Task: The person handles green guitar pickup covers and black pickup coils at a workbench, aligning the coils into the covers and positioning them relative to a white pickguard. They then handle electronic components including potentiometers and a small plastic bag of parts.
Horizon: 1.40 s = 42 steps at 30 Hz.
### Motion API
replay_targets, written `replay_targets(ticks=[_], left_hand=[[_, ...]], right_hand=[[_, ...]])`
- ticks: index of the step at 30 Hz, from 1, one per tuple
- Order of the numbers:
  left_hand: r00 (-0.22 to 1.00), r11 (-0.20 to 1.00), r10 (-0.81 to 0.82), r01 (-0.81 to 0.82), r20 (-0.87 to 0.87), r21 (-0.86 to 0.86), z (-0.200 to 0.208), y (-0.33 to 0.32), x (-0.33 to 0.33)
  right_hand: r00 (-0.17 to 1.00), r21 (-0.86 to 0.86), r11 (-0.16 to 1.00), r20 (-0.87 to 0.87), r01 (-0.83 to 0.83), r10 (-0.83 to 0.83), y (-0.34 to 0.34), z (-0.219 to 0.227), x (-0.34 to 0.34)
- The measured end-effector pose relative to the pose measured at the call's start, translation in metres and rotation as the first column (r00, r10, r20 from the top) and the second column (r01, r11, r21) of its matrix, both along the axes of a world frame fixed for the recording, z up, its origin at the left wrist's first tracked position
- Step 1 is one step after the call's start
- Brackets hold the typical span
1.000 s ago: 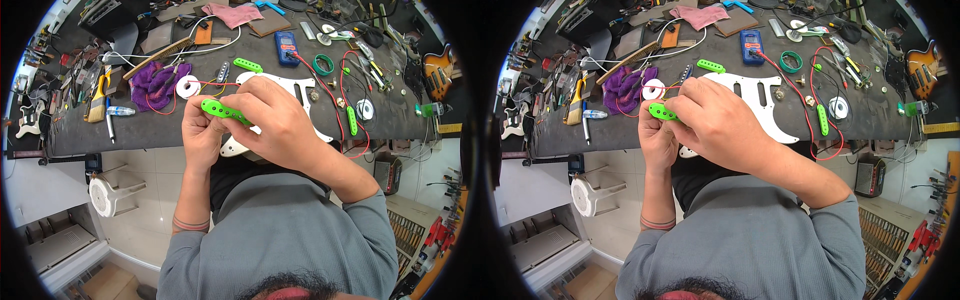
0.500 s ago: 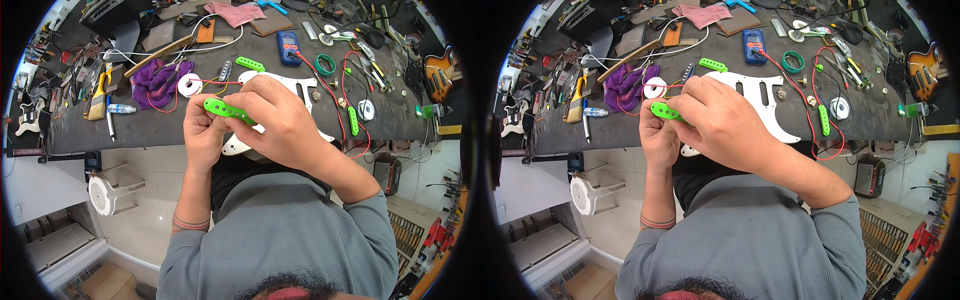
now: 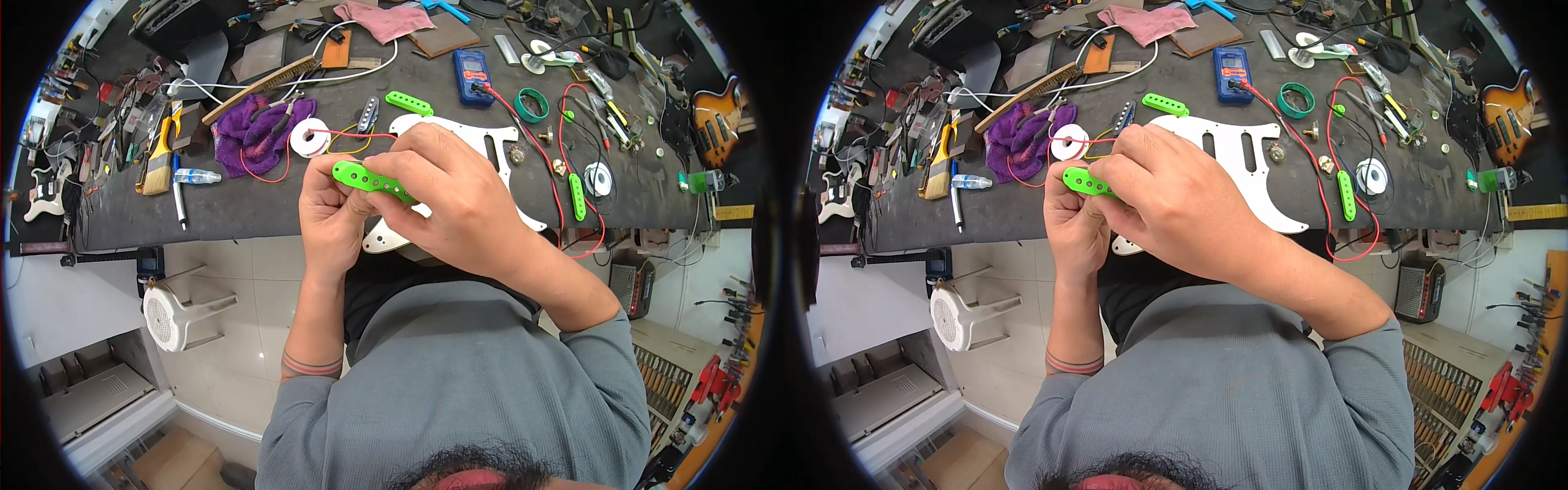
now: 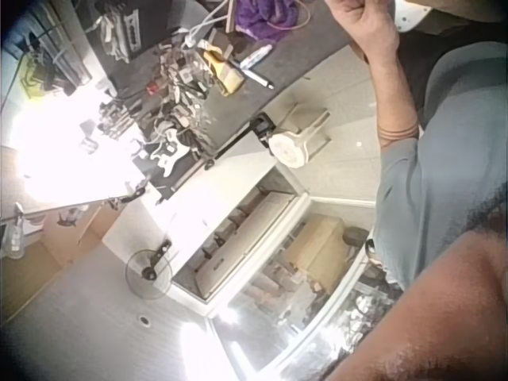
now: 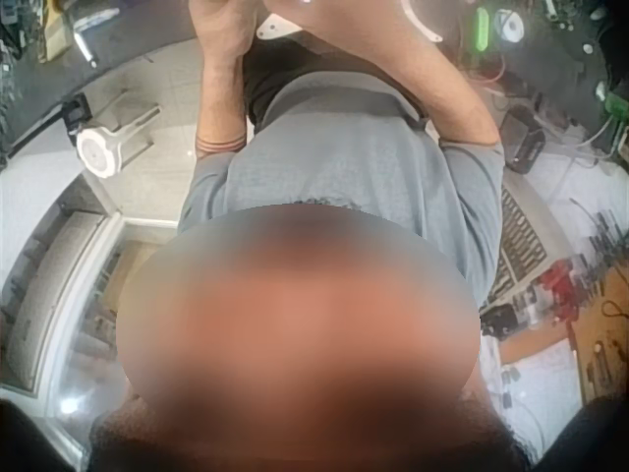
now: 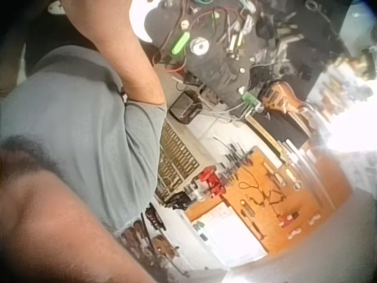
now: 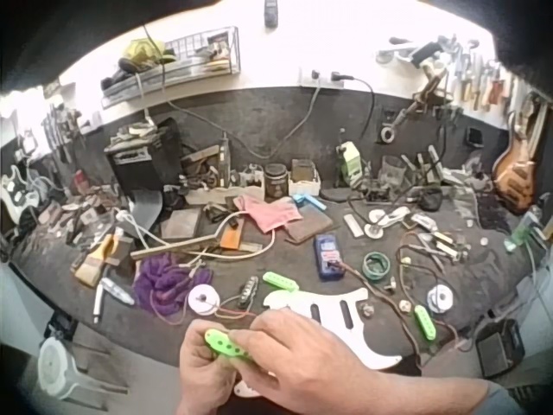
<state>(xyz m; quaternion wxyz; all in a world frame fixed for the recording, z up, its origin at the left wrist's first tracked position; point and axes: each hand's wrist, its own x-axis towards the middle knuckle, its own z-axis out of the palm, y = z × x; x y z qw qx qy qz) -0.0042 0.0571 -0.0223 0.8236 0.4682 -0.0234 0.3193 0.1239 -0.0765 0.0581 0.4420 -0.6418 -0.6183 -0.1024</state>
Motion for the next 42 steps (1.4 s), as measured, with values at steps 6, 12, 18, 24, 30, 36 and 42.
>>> replay_targets(ticks=[6, 12, 18, 24, 30, 36, 42], left_hand=[[1.000, 1.000, 0.021, -0.021, -0.009, -0.006, -0.001, -0.001, 0.002], [0.996, 0.997, 0.058, -0.061, -0.072, -0.039, 0.002, -0.003, 0.005], [0.973, 0.993, 0.119, -0.122, -0.197, -0.001, 0.003, 0.011, -0.002], [0.969, 0.991, 0.130, -0.131, -0.212, 0.011, 0.010, 0.016, -0.008], [0.944, 0.978, 0.205, -0.210, -0.260, 0.005, 0.005, 0.029, -0.024], [0.953, 0.985, 0.159, -0.172, -0.259, -0.029, 0.004, 0.027, -0.009], [0.952, 0.985, 0.168, -0.174, -0.255, 0.001, 0.006, 0.025, -0.009]], right_hand=[[1.000, -0.037, 0.999, -0.012, 0.006, -0.006, -0.001, 0.000, 0.000], [1.000, 0.033, 0.999, -0.008, -0.012, 0.012, 0.001, 0.006, 0.003], [0.971, -0.099, 0.967, -0.035, 0.233, -0.238, 0.039, 0.003, 0.084], [0.914, -0.483, 0.777, 0.183, 0.404, -0.361, 0.101, -0.084, 0.167], [0.899, -0.281, 0.868, 0.287, 0.410, -0.331, 0.089, -0.065, 0.144], [0.918, -0.519, 0.763, 0.295, 0.386, -0.264, 0.063, -0.077, 0.115], [0.960, -0.436, 0.856, 0.093, 0.279, -0.265, 0.048, -0.046, 0.097]])
